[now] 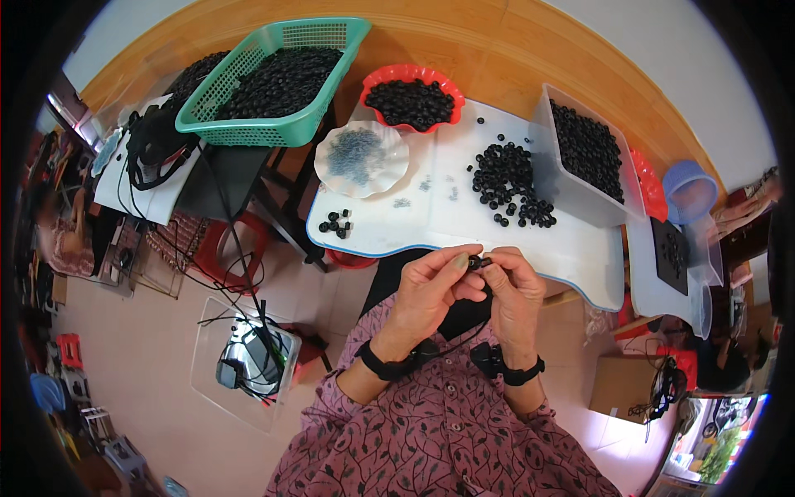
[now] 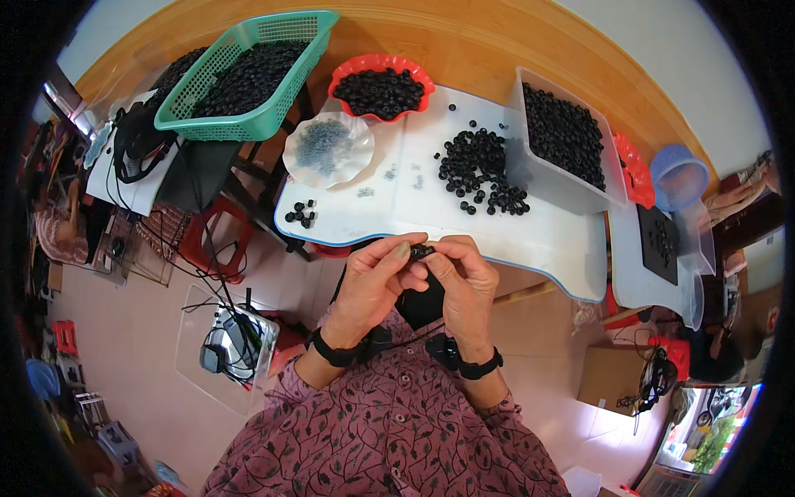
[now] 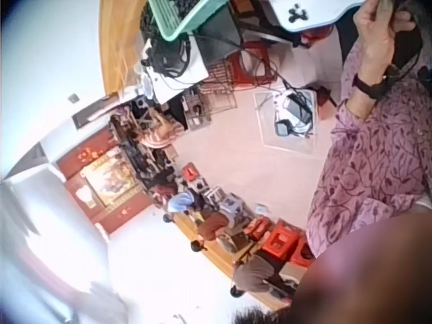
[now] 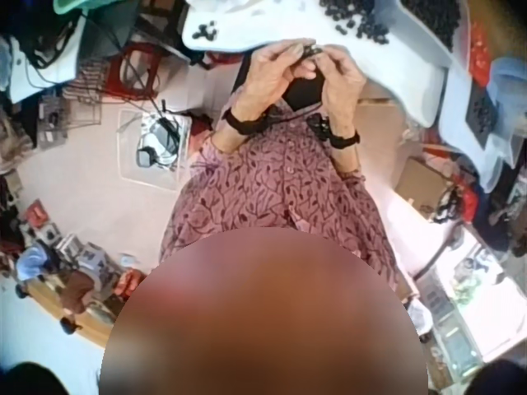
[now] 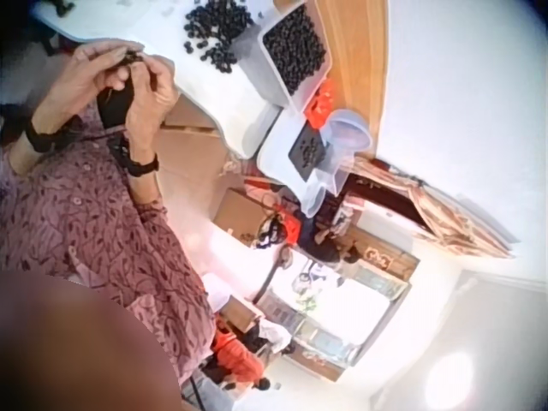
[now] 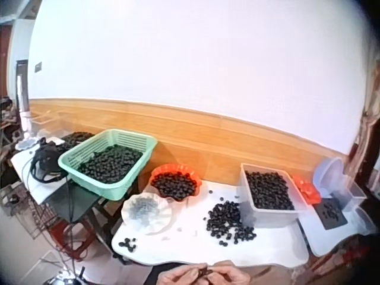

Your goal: Manually assemble small plastic components by inserting small silver pins into black plastic pieces.

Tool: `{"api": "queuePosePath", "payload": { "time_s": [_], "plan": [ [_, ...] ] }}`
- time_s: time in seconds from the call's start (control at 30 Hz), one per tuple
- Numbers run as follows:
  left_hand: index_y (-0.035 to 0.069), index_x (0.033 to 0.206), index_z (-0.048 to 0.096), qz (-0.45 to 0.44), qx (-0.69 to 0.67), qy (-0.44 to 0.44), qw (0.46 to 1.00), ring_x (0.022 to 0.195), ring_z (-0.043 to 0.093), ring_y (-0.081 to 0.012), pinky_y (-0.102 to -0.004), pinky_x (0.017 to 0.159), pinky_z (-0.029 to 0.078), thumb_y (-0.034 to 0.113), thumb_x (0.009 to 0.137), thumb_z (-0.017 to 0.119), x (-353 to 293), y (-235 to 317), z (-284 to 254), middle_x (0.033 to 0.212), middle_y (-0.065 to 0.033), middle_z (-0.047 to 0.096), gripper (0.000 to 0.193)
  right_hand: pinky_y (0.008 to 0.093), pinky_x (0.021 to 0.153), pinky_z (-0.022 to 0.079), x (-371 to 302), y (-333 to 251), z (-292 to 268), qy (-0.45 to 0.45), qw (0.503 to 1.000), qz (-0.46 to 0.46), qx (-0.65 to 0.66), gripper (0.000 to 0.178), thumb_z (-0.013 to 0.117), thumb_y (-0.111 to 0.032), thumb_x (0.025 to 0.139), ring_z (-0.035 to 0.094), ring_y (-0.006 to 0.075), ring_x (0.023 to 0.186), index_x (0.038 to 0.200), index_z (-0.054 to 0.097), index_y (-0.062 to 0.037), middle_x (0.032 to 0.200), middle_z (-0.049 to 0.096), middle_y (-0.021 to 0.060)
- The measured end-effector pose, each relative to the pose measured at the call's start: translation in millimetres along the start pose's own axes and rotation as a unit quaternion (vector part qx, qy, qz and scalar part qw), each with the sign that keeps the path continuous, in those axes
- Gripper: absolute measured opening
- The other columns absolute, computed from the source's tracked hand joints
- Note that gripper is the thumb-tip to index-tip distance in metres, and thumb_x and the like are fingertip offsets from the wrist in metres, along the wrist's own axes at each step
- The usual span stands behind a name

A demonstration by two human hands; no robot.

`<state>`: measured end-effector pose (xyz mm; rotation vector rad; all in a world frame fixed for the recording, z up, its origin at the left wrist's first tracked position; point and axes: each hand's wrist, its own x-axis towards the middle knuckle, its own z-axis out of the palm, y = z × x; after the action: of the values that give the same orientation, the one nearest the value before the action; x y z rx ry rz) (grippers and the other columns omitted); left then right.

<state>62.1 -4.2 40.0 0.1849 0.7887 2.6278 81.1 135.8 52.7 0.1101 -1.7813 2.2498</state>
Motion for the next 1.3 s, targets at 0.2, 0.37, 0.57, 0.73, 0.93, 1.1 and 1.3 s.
{"api": "queuePosePath", "payload": {
  "time_s": [0.2, 0.37, 0.57, 0.73, 0.93, 1.1, 1.3],
  "plan": [
    [-0.005, 0.125, 0.055, 0.002, -0.009, -0.009, 1.0, 0.082, 0.068, -0.0178, -0.0296, 0.08, 0.059, 0.007, 0.098, 0.049, -5.6, 5.9, 6.0, 0.097, -0.0129, 0.067, 0.03, 0.0233, 0.08, 0.046, -1.2, -2.8, 2.0, 0.001, 1.0, -0.019, -0.003, 0.012, 0.065, 0.003, 0.086, 0.057, 0.0111, 0.089, 0.099, 0.066, 0.001, 0.098, 0.06, 0.0052],
    [-0.005, 0.123, 0.056, 0.013, -0.02, -0.014, 1.0, 0.084, 0.068, -0.0176, -0.0298, 0.079, 0.059, 0.004, 0.097, 0.051, -6.4, 3.5, 1.6, 0.1, -0.0131, 0.066, 0.028, 0.023, 0.08, 0.046, -3.4, -6.6, 5.8, -0.009, 1.0, -0.021, -0.006, 0.013, 0.065, 0.003, 0.086, 0.057, 0.0111, 0.089, 0.098, 0.066, 0.0011, 0.099, 0.06, 0.0051],
    [-0.005, 0.119, 0.058, 0.018, -0.037, -0.015, 0.999, 0.083, 0.067, -0.0163, -0.0283, 0.075, 0.06, 0.002, 0.095, 0.054, -5.0, 1.2, -3.7, 0.1, -0.0126, 0.066, 0.026, 0.022, 0.078, 0.045, -2.9, -5.1, 7.6, -0.017, 0.999, -0.029, -0.023, 0.013, 0.066, 0.004, 0.085, 0.056, 0.0106, 0.087, 0.097, 0.066, 0.0012, 0.097, 0.059, 0.0046],
    [-0.005, 0.116, 0.059, 0.018, -0.046, -0.007, 0.999, 0.081, 0.068, -0.0145, -0.0268, 0.072, 0.061, 0.002, 0.093, 0.057, -4.0, 0.8, -7.6, 0.097, -0.0104, 0.066, 0.024, 0.0218, 0.078, 0.045, -2.4, -3.6, 9.3, -0.012, 0.999, -0.03, -0.027, 0.013, 0.066, 0.005, 0.084, 0.057, 0.0106, 0.087, 0.097, 0.066, 0.0013, 0.096, 0.058, 0.0041],
    [-0.006, 0.115, 0.059, 0.027, -0.045, -0.011, 0.999, 0.078, 0.067, -0.014, -0.0257, 0.07, 0.06, 0.001, 0.092, 0.058, -2.5, -0.9, -11.8, 0.093, -0.0104, 0.067, 0.024, 0.0222, 0.079, 0.046, -1.9, -4.4, 11.7, -0.016, 0.999, -0.028, -0.026, 0.012, 0.066, 0.004, 0.085, 0.058, 0.0108, 0.087, 0.097, 0.066, 0.0021, 0.097, 0.058, 0.0047],
    [-0.005, 0.117, 0.059, 0.022, -0.046, -0.013, 0.999, 0.083, 0.068, -0.0186, -0.0293, 0.073, 0.061, -0.001, 0.091, 0.058, -4.0, -1.2, -14.6, 0.103, -0.0154, 0.066, 0.026, 0.0223, 0.078, 0.046, -2.0, -5.3, 13.0, -0.013, 0.998, -0.034, -0.042, 0.011, 0.066, 0.004, 0.085, 0.057, 0.0111, 0.087, 0.097, 0.066, 0.0023, 0.097, 0.058, 0.0049],
    [-0.007, 0.118, 0.058, 0.041, -0.009, -0.014, 0.999, 0.081, 0.07, -0.0225, -0.0303, 0.075, 0.06, -0.003, 0.089, 0.06, -7.4, 2.5, -8.6, 0.104, -0.0173, 0.066, 0.03, 0.0218, 0.077, 0.046, -2.5, -6.9, 11.2, -0.019, 0.996, -0.045, -0.075, 0.012, 0.065, 0.003, 0.086, 0.057, 0.0109, 0.087, 0.097, 0.065, 0.0026, 0.097, 0.058, 0.0054]
  ]
}}
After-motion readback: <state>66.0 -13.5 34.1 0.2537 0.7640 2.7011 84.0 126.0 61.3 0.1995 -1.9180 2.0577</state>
